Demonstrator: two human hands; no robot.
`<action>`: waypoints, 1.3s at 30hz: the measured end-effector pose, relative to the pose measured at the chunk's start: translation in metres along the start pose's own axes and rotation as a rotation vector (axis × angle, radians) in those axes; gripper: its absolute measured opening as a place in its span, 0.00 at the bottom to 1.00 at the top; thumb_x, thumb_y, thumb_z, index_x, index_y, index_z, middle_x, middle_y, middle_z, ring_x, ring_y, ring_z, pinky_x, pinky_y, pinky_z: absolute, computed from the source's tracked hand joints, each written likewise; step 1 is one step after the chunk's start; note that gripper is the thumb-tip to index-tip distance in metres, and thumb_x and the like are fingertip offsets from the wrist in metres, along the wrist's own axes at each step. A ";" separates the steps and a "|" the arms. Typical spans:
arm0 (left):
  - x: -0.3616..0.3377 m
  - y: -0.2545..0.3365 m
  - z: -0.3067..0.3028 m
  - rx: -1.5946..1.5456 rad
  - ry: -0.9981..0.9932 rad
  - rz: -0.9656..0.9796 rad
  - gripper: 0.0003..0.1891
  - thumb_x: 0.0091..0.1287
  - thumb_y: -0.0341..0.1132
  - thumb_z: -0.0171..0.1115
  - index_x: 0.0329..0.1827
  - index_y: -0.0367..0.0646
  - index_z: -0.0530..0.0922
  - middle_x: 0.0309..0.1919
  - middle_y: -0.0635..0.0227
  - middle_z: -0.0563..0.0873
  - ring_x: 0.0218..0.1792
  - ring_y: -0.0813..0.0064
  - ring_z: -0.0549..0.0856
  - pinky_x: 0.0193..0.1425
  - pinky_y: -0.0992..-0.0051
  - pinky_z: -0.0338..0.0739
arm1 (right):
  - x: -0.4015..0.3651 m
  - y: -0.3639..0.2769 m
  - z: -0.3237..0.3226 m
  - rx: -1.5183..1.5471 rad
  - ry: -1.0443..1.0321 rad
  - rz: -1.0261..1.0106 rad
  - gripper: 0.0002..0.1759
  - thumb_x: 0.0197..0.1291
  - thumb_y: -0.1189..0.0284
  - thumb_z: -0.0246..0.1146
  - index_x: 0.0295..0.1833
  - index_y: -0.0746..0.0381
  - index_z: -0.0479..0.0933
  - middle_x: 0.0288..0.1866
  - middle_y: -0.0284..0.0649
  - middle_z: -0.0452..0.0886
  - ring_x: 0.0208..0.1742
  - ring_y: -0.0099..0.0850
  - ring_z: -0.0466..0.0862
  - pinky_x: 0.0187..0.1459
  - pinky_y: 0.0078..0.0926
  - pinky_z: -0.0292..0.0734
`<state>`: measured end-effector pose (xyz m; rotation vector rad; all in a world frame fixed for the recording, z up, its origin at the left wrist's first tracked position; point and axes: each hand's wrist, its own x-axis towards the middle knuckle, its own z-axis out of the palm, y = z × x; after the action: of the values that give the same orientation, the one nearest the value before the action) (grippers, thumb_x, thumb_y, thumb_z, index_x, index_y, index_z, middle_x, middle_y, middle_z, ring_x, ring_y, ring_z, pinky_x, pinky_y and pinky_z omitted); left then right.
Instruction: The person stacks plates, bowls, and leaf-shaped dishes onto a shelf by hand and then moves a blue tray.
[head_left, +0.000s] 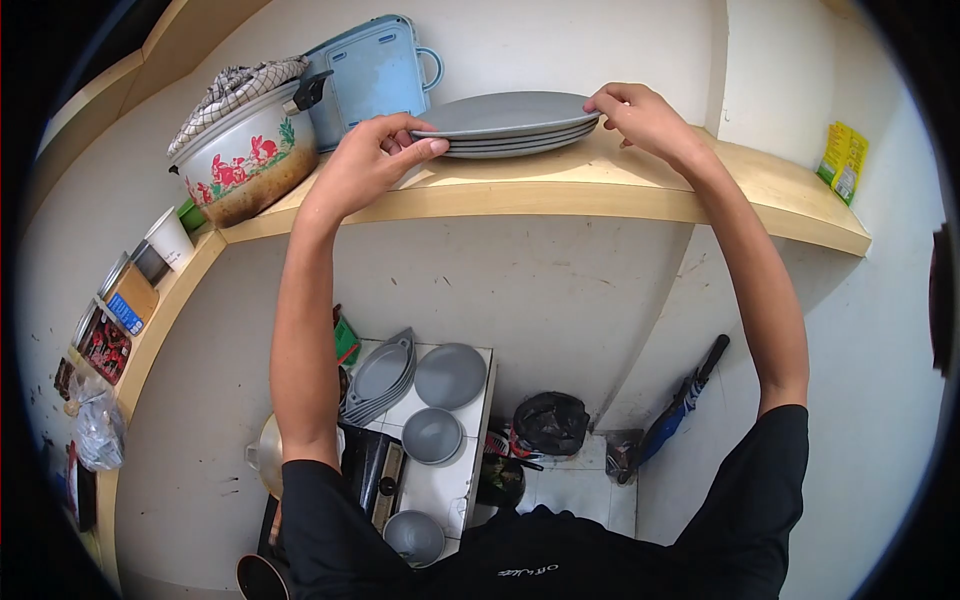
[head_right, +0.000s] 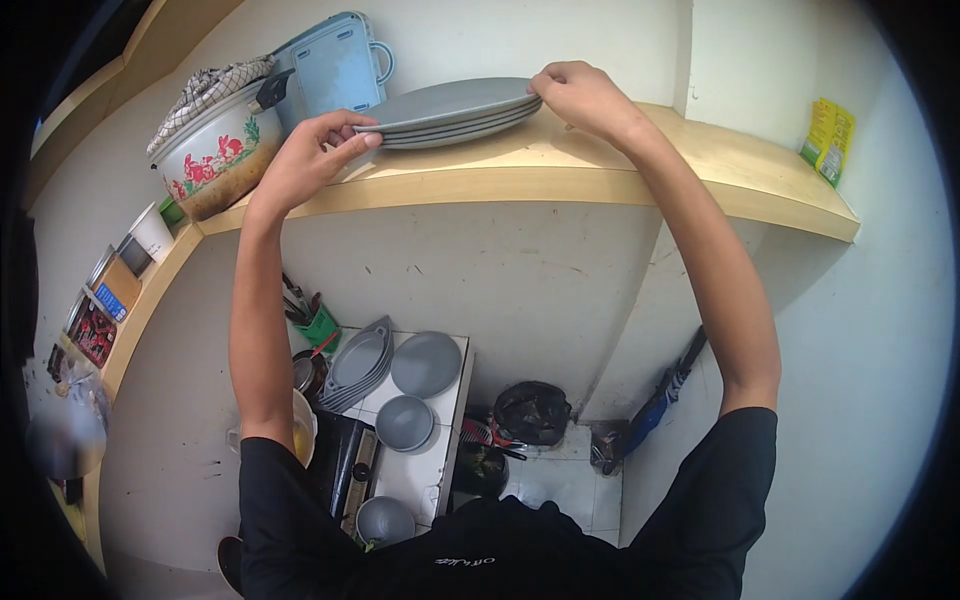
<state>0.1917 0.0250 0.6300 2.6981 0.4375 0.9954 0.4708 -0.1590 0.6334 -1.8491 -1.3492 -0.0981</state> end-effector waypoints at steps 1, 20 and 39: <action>0.000 0.002 -0.001 0.015 -0.006 -0.014 0.24 0.67 0.50 0.67 0.53 0.38 0.85 0.29 0.71 0.78 0.33 0.80 0.74 0.39 0.78 0.72 | 0.000 0.000 0.001 -0.002 0.006 -0.001 0.25 0.64 0.59 0.51 0.53 0.65 0.82 0.43 0.46 0.83 0.44 0.34 0.82 0.48 0.34 0.80; -0.019 0.011 0.010 0.155 0.095 -0.061 0.36 0.64 0.64 0.63 0.66 0.46 0.78 0.46 0.59 0.75 0.46 0.67 0.75 0.53 0.70 0.74 | -0.023 -0.016 0.021 -0.553 0.544 -0.364 0.17 0.69 0.59 0.59 0.53 0.59 0.82 0.56 0.45 0.80 0.56 0.42 0.80 0.57 0.37 0.75; -0.308 -0.259 0.317 -0.380 0.159 -0.676 0.11 0.66 0.31 0.61 0.48 0.37 0.82 0.33 0.59 0.84 0.35 0.65 0.83 0.44 0.69 0.78 | -0.175 0.130 0.465 0.372 -0.311 -0.026 0.15 0.59 0.69 0.67 0.50 0.64 0.78 0.48 0.47 0.78 0.48 0.44 0.82 0.54 0.40 0.77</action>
<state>0.1270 0.1206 0.1313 1.9247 0.9904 0.9568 0.3251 -0.0007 0.1672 -1.5724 -1.4842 0.4173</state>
